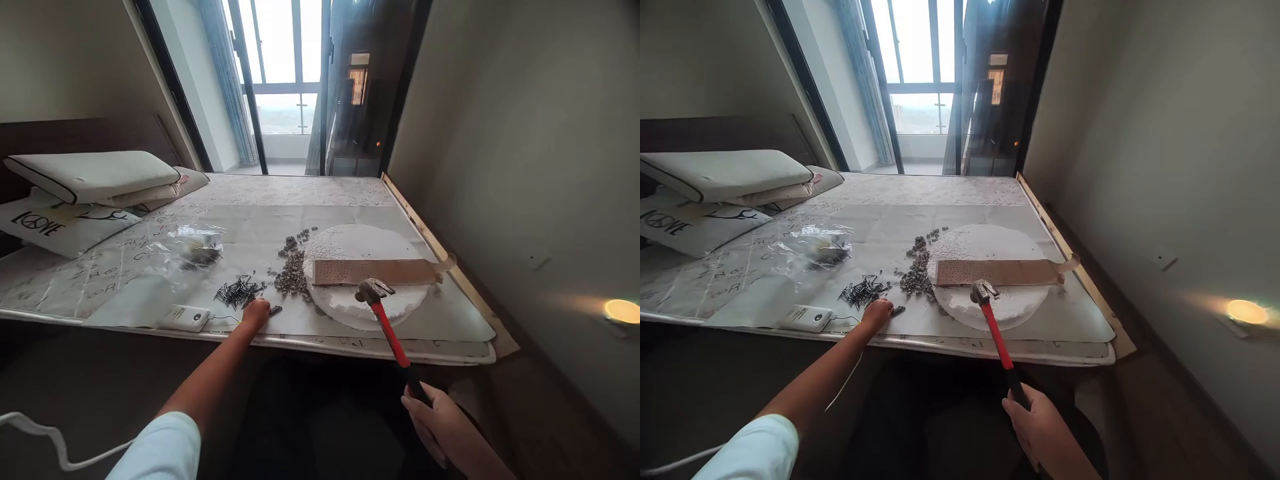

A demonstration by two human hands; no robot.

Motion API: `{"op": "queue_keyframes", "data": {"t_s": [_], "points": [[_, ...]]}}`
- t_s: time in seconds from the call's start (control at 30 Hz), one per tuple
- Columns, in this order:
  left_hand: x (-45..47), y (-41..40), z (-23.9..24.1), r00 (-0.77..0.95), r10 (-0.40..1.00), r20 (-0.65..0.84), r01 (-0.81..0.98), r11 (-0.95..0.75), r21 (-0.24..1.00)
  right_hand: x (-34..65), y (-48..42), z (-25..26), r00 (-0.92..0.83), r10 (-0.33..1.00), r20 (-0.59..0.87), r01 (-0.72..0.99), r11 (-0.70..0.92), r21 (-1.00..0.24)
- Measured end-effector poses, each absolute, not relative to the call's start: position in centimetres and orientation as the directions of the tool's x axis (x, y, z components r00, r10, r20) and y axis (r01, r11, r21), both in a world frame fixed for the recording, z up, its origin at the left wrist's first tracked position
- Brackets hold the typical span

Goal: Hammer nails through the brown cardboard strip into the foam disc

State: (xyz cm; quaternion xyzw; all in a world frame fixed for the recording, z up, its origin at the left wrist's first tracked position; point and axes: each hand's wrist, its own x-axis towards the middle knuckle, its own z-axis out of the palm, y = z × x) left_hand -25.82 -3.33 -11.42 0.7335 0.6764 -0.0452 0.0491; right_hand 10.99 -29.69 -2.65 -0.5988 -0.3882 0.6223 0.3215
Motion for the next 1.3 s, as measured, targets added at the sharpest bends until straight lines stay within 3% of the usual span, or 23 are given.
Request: {"op": "queue_keyframes", "data": {"t_s": [0.53,0.67,0.83,0.93,1.03,1.3], "points": [[-24.3,-2.1,-9.7,0.132,0.985,-0.107,0.989,-0.139,-0.058,12.2,-30.9,-0.7,-0.047,0.891,-0.452,0.060,-0.449,-0.892],[-23.2,-1.6,-8.0,0.108,0.994,0.022,0.992,-0.109,0.062,12.5,-31.0,-1.0,-0.051,0.890,-0.453,0.045,-0.451,-0.891],[-18.5,-1.1,-4.6,0.182,0.964,0.193,0.913,-0.238,0.330,13.1,-31.1,-1.4,-0.079,0.889,-0.452,0.046,-0.449,-0.892],[-13.9,-0.6,-3.0,0.271,0.949,0.163,0.794,-0.316,0.519,13.3,-31.0,-1.4,-0.073,0.888,-0.453,0.038,-0.452,-0.891],[-9.3,0.4,-2.2,0.294,0.950,0.104,0.688,-0.286,0.667,13.5,-30.8,-1.5,-0.059,0.889,-0.455,0.027,-0.454,-0.891],[-2.5,2.7,-3.7,0.296,0.936,0.192,0.674,-0.347,0.652,14.2,-30.8,-2.8,-0.017,0.875,-0.484,0.036,-0.484,-0.875]]}}
